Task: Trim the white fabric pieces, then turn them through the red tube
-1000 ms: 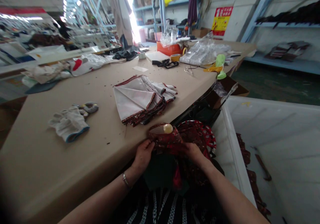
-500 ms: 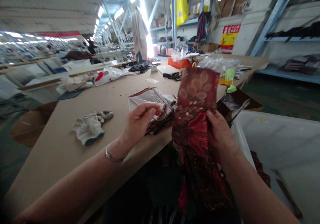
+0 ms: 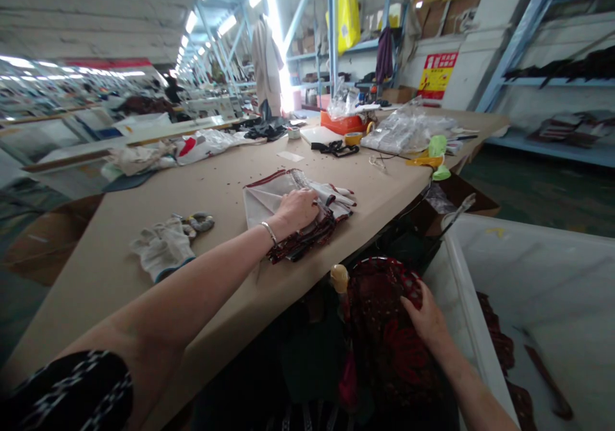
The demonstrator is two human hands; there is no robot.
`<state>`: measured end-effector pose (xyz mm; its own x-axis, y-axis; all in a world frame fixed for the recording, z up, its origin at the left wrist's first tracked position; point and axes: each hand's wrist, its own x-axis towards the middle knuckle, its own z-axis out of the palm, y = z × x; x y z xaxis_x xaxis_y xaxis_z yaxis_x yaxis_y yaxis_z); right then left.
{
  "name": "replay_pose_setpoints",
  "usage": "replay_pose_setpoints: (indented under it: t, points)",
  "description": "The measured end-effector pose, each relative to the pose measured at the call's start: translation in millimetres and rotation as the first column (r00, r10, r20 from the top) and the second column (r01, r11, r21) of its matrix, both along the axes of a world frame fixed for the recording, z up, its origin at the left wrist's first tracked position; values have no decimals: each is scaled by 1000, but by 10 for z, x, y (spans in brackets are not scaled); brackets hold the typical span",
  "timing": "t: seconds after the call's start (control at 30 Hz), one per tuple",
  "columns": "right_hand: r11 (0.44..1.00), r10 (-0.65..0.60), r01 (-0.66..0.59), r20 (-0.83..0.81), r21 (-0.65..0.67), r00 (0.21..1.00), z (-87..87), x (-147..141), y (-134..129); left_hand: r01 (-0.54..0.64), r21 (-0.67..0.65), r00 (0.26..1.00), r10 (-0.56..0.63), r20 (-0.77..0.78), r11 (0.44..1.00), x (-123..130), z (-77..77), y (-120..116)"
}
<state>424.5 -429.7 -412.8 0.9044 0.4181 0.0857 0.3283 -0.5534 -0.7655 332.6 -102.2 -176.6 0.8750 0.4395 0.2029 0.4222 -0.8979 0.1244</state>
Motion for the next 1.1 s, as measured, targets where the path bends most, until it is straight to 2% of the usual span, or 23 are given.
replay_pose_setpoints:
  t: [0.07, 0.13, 0.2, 0.27, 0.3, 0.37, 0.43, 0.47, 0.53, 0.63, 0.7, 0.8, 0.87, 0.9, 0.97, 1.0, 1.03, 1.07, 1.1]
  points:
    - [997, 41, -39, -25, 72, 999, 149, -18, 80, -3, 5, 999, 4, -35, 1000, 5, 34, 19]
    - [976, 96, -85, -42, 198, 995, 428, -94, 211, -6, 11, 999, 7, -50, 1000, -24, 56, 63]
    - [932, 152, -137, -19, 334, 988, 811, -248, 377, -8, 30, 998, 9, -55, 1000, -104, 74, 117]
    - [886, 211, -225, 81, 406, 974, 1249, -458, 571, 7, 65, 999, -4, -45, 998, -246, 99, 161]
    - [867, 264, -308, 163, 391, 951, 1466, -568, 680, 19, 84, 1000, -16, -26, 996, -340, 115, 170]
    - [807, 356, -492, 395, 328, 847, 1846, -768, 927, 36, 122, 998, -42, 45, 992, -562, 157, 152]
    - [756, 421, -611, 539, 236, 729, 2107, -915, 1211, 40, 135, 989, -59, 134, 990, -806, 201, 79]
    - [749, 442, -636, 576, 185, 687, 2186, -967, 1359, 39, 127, 983, -61, 174, 991, -926, 220, 25]
    - [775, 471, -629, 602, 67, 645, 2261, -1039, 1639, 36, 96, 971, -58, 230, 995, -1143, 243, -106]
    - [809, 526, -572, 598, -135, 604, 2254, -1103, 1914, 42, 57, 956, -57, 289, 997, -1406, 234, -312]
    - [799, 576, -545, 587, -256, 569, 2227, -1118, 1956, 49, 55, 940, -64, 336, 997, -1555, 207, -430]
    - [781, 621, -488, 569, -390, 539, 2199, -1078, 1814, 82, 40, 902, -91, 422, 996, -1774, 133, -565]
    - [800, 600, -449, 544, -398, 586, 2192, -1026, 1620, 104, 16, 871, -99, 482, 994, -1910, 40, -634]
    - [819, 573, -449, 523, -357, 631, 2188, -1006, 1505, 98, -9, 856, -80, 510, 995, -1967, -26, -666]
    - [862, 498, -473, 481, -182, 721, 2158, -1002, 1262, 72, -130, 843, 9, 538, 989, -2044, -192, -736]
    - [866, 469, -493, 478, -83, 742, 2122, -1027, 1146, 72, -248, 846, 73, 528, 966, -2061, -285, -777]
    - [853, 458, -523, 489, -6, 742, 2063, -1068, 1039, 82, -409, 852, 149, 502, 909, -2063, -377, -823]
    - [832, 467, -555, 504, 30, 727, 1979, -1126, 946, 102, -590, 851, 237, 469, 801, -2053, -464, -874]
    - [810, 499, -586, 509, 12, 702, 1868, -1194, 870, 134, -756, 838, 334, 431, 641, -2032, -539, -929]
